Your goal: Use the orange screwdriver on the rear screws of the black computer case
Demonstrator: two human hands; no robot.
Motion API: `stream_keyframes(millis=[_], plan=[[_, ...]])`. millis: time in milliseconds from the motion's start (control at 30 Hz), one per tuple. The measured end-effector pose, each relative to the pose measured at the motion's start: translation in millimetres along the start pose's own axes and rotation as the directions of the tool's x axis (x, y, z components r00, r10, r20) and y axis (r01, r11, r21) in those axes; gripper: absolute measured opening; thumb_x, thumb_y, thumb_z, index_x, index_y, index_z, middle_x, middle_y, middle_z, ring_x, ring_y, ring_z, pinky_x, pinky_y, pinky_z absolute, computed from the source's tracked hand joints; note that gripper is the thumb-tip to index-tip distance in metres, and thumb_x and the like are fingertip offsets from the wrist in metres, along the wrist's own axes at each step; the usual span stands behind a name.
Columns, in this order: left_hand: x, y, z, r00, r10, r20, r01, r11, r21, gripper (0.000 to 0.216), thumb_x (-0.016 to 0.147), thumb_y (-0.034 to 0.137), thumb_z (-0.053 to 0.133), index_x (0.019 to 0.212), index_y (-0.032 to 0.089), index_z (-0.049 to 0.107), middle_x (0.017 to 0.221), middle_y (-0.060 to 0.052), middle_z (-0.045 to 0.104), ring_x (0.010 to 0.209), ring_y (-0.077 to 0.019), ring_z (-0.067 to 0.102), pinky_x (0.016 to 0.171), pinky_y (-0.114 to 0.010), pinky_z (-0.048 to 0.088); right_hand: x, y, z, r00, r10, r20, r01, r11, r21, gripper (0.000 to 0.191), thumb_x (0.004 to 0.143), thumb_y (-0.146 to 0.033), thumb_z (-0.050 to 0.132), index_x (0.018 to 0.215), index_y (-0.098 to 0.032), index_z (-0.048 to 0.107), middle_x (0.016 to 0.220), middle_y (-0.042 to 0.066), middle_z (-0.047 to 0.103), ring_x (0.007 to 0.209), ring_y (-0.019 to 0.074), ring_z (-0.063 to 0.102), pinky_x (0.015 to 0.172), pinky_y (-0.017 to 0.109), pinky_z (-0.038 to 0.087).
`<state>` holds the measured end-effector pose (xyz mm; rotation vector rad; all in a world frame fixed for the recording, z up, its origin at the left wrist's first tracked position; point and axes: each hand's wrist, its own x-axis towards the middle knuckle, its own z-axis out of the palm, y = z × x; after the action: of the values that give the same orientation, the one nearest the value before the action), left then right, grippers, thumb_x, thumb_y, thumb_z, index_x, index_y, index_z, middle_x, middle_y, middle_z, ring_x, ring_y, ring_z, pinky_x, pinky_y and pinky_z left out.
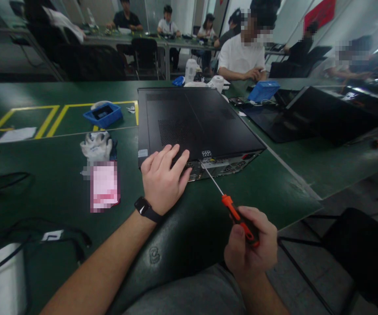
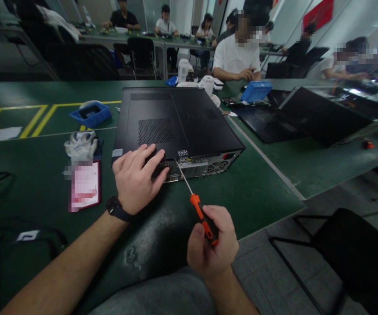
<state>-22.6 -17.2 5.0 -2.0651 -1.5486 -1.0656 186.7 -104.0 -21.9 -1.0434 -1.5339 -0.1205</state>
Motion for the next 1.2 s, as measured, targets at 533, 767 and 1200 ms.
stream_keyframes(millis=[533, 767, 1200], plan=[[-1.0, -0.2, 0.3, 1.000, -0.013, 0.014, 0.014, 1.000, -0.016, 0.044, 0.095, 0.031, 0.067, 0.139, 0.027, 0.066, 0.146, -0.011, 0.068, 0.137, -0.0321, 0.061, 0.114, -0.051, 0.037, 3.3, -3.4, 0.9, 1.000, -0.019, 0.003, 0.019, 1.000, -0.005, 0.037, 0.088, -0.018, 0.068, 0.125, -0.019, 0.064, 0.102, 0.005, 0.073, 0.087, 0.0196, 0.074, 0.073, 0.035, 0.063], [-1.0, -0.2, 0.1, 1.000, -0.011, 0.013, 0.011, 1.000, -0.014, 0.045, 0.095, 0.031, 0.068, 0.139, 0.027, 0.065, 0.145, -0.011, 0.068, 0.138, -0.0322, 0.061, 0.113, -0.051, 0.038, -6.1, 1.4, 1.5, 0.996, 0.018, -0.090, -0.030, 0.991, -0.131, 0.028, 0.091, -0.019, 0.069, 0.119, -0.019, 0.069, 0.104, 0.004, 0.074, 0.078, 0.0154, 0.075, 0.071, 0.030, 0.065], [-0.6, -0.3, 0.2, 1.000, 0.010, -0.010, -0.010, 1.000, 0.017, 0.040, 0.097, 0.033, 0.066, 0.136, 0.025, 0.066, 0.144, -0.011, 0.069, 0.136, -0.0313, 0.062, 0.111, -0.050, 0.039, -6.0, 2.6, 2.2, 0.995, 0.008, -0.102, -0.017, 0.997, -0.081, 0.027, 0.092, -0.018, 0.068, 0.119, -0.019, 0.068, 0.101, 0.003, 0.074, 0.074, 0.0153, 0.074, 0.069, 0.032, 0.064]])
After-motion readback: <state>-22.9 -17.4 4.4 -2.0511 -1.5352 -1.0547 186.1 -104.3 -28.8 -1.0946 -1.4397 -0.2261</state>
